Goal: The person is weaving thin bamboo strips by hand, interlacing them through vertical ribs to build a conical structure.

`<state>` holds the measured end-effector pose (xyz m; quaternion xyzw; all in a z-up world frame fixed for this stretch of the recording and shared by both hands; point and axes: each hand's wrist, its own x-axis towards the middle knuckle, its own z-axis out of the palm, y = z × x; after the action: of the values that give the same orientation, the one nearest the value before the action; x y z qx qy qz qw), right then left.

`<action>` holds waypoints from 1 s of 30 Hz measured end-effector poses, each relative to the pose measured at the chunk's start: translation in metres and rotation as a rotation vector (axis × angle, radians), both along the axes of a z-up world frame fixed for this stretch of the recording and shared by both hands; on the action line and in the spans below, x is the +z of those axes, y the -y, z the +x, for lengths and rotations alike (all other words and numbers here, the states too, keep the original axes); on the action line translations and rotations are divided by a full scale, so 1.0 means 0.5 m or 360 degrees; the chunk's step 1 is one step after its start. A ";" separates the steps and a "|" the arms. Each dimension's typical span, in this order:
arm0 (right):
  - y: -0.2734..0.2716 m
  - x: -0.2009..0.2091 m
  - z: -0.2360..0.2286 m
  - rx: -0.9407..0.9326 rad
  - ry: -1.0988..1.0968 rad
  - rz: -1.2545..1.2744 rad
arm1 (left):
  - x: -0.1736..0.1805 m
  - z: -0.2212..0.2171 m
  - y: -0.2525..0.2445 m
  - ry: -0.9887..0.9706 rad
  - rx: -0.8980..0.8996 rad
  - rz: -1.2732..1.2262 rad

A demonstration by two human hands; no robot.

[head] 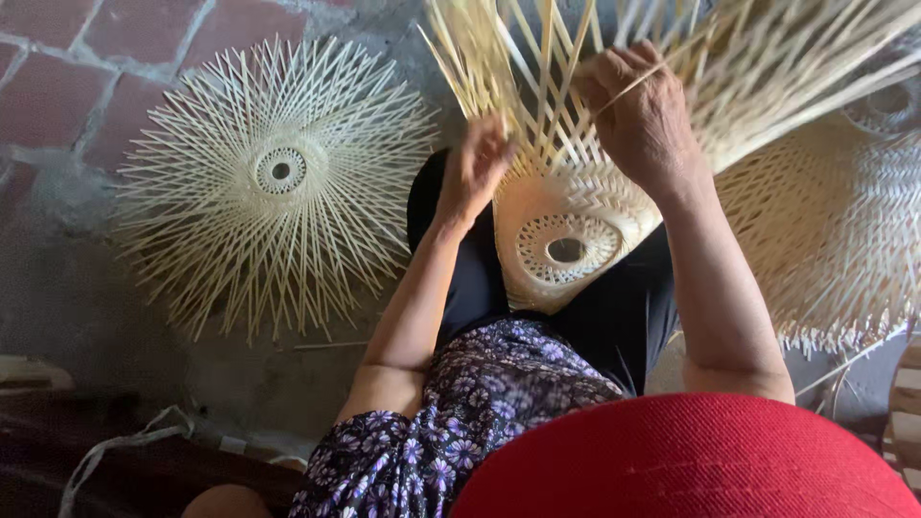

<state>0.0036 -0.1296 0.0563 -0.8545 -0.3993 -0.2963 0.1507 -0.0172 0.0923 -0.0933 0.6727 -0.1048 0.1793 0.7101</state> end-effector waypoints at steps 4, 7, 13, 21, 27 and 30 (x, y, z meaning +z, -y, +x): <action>0.037 0.011 0.007 -0.0154 -0.0224 -0.0036 | 0.022 0.013 0.016 0.0195 -0.0165 -0.0103; 0.130 0.031 -0.012 -0.0146 -0.0121 0.0133 | 0.142 0.001 0.033 0.0599 0.0156 0.0405; 0.303 -0.012 -0.089 0.0554 -0.1000 0.1697 | 0.314 -0.040 0.084 0.0682 -0.0210 0.0675; 0.237 -0.082 -0.105 -0.0517 -0.0931 0.1109 | 0.178 0.005 0.143 0.0825 -0.0387 0.0666; 0.202 -0.051 -0.105 -0.0404 -0.0620 0.1205 | 0.127 -0.003 0.105 0.0154 -0.0844 -0.0014; 0.171 -0.042 -0.114 -0.0401 -0.0560 0.1279 | 0.139 -0.030 0.117 0.0388 -0.0499 -0.0019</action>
<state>-0.0531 -0.2153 0.0353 -0.8074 -0.1138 -0.2940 0.4988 -0.0324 0.0339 -0.0240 0.6174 -0.2924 0.1472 0.7153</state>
